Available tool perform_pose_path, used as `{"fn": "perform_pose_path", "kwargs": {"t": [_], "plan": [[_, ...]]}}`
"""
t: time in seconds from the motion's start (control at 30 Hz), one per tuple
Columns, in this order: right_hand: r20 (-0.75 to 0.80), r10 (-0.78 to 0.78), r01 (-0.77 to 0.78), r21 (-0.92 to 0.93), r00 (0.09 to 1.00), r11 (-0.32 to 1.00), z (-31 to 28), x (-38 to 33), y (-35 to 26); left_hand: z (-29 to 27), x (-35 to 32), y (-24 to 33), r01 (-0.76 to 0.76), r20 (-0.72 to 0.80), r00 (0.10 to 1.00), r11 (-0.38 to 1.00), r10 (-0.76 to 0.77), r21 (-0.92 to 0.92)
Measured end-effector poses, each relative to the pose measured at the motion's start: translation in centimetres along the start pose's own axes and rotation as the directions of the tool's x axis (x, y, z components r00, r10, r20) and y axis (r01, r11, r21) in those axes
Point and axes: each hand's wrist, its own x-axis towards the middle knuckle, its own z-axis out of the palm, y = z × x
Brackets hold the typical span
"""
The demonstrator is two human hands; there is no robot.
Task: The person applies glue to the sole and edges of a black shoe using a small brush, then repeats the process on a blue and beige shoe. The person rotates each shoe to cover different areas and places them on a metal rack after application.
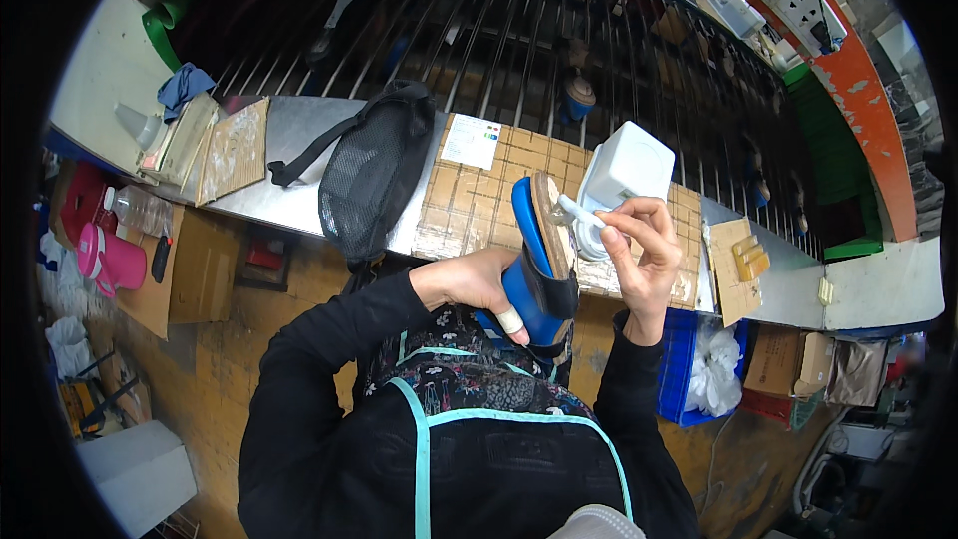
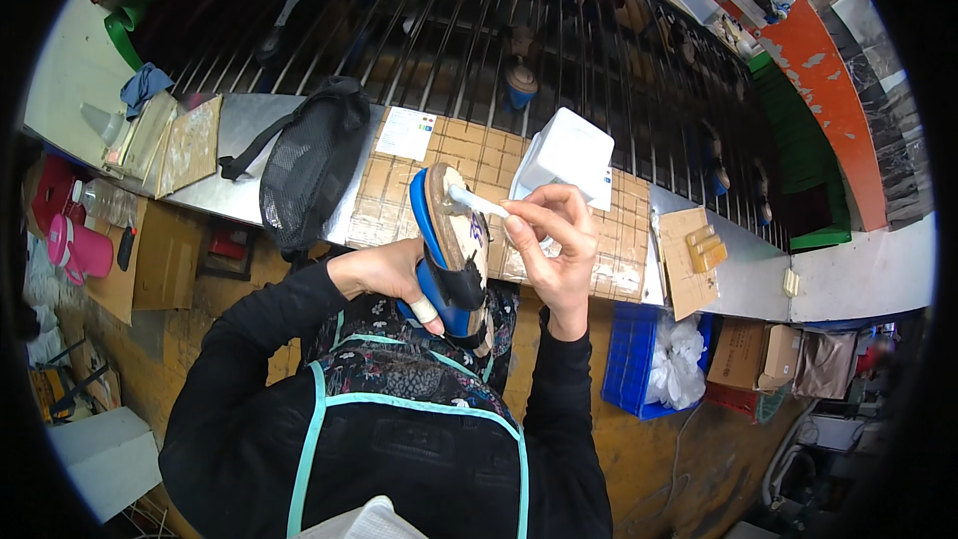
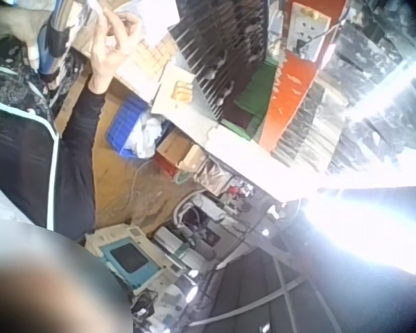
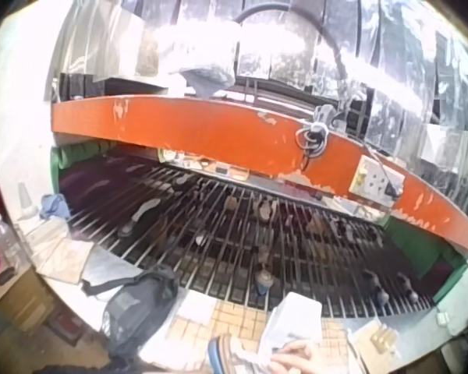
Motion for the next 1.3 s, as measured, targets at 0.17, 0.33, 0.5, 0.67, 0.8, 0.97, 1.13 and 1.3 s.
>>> {"fn": "perform_pose_path", "kwargs": {"t": [0.17,0.33,0.5,0.67,0.8,0.97,1.13,1.3], "plan": [[-0.022,-0.012,0.011,-0.077,1.000,0.997,0.1,0.4,-0.4,0.1,-0.2,0.1,0.003,-0.016,1.000,0.998,-0.002,0.069],[-0.030,0.005,-0.008,-0.107,1.000,0.994,0.0,0.6,-0.8,0.3,-0.2,0.1,0.003,-0.047,0.999,0.979,0.007,0.204],[-0.032,0.050,-0.054,-0.139,0.998,0.989,-0.2,0.7,-1.4,0.3,-0.2,-0.3,0.003,-0.053,0.999,0.966,0.011,0.260],[-0.074,0.098,-0.111,-0.192,0.992,0.975,-0.5,0.1,-1.2,0.2,-0.2,-0.4,-0.018,-0.051,0.998,0.964,0.033,0.266],[-0.181,0.160,-0.194,-0.186,0.970,0.963,-2.4,-2.0,-0.3,-0.2,-1.5,-0.1,-0.176,-0.038,0.980,0.948,0.193,0.265],[-0.281,0.416,-0.494,-0.329,0.865,0.804,-6.0,-6.8,1.5,-1.4,-4.3,0.1,-0.556,-0.176,0.791,0.809,0.585,0.190],[-0.323,0.294,-0.436,-0.714,0.900,0.548,-5.5,-9.0,5.0,-2.2,-3.1,0.8,-0.552,-0.157,0.726,0.432,0.669,-0.713],[-0.212,0.098,-0.230,-0.795,0.972,0.561,-4.3,-8.1,7.1,-4.9,-1.8,0.8,-0.457,-0.037,0.676,0.379,0.736,-0.805]]}}
